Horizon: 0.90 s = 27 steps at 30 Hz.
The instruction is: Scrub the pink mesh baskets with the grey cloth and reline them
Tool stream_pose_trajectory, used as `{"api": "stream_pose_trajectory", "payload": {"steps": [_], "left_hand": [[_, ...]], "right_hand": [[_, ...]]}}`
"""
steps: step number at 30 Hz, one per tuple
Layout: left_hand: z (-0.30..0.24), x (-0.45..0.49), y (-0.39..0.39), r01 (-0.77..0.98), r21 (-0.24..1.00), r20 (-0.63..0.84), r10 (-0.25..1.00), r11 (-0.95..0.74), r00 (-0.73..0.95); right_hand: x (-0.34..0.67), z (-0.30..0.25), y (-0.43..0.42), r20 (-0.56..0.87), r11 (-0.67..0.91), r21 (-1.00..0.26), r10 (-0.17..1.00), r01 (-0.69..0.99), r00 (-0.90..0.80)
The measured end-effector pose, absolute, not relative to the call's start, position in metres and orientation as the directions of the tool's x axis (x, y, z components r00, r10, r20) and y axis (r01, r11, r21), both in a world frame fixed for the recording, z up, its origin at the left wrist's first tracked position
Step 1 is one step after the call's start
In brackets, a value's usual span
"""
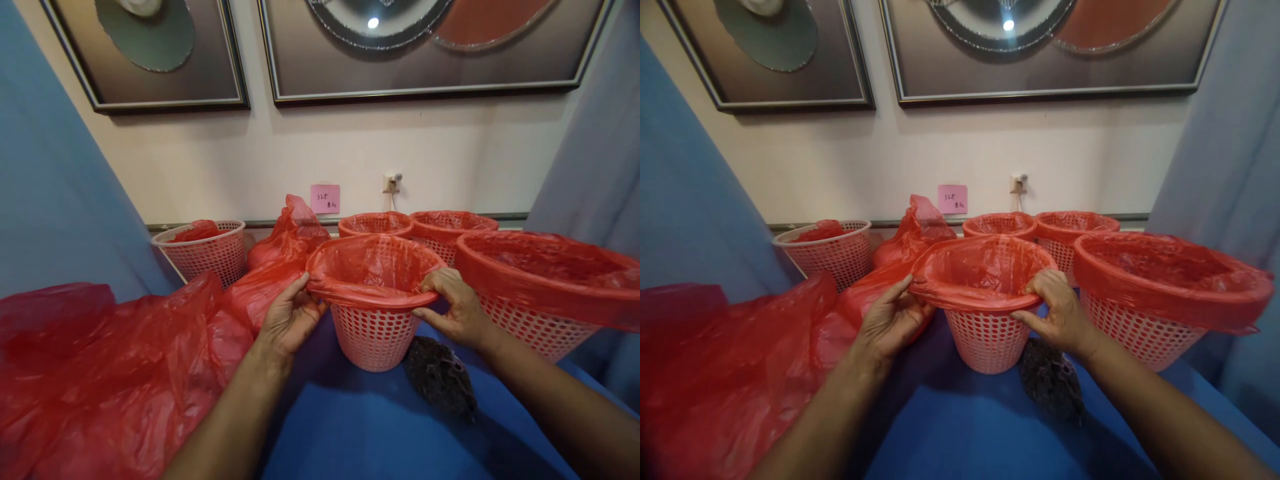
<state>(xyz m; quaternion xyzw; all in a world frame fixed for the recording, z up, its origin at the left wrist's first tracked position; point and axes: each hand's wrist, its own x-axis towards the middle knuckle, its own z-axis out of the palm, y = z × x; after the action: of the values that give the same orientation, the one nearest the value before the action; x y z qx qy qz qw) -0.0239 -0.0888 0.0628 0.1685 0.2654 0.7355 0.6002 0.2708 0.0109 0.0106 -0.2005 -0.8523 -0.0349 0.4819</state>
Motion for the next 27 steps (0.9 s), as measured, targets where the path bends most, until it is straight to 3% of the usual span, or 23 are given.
{"api": "stream_pose_trajectory", "payload": {"steps": [6,9,12,16,24,27], "left_hand": [[0.058,-0.031,-0.076,-0.774,0.591,-0.102,0.931,-0.227,-0.351],[0.046,-0.031,-0.075,-0.756,0.616,-0.109,0.927,-0.220,-0.359],[0.034,-0.027,-0.076,-0.672,0.686,-0.031,0.912,-0.279,-0.410],[0.031,-0.023,-0.072,-0.550,0.751,0.041,0.858,-0.365,-0.512],[0.037,-0.032,-0.061,-0.447,0.813,0.048,0.808,-0.374,-0.588],[0.043,-0.033,-0.054,-0.330,0.831,0.134,0.737,-0.448,-0.663]], "right_hand": [[0.287,0.014,0.037,0.820,0.947,-0.171,0.290,0.273,-0.493],[0.290,0.009,0.032,0.868,0.920,-0.136,0.289,0.367,-0.403],[0.281,0.002,0.005,0.945,0.886,-0.039,0.183,0.462,-0.272],[0.254,-0.004,-0.034,0.930,0.851,0.164,0.035,0.499,-0.365],[0.255,-0.005,-0.038,0.860,0.837,0.185,0.116,0.516,-0.497],[0.255,0.006,-0.053,0.896,0.851,0.152,0.097,0.503,-0.434]]}}
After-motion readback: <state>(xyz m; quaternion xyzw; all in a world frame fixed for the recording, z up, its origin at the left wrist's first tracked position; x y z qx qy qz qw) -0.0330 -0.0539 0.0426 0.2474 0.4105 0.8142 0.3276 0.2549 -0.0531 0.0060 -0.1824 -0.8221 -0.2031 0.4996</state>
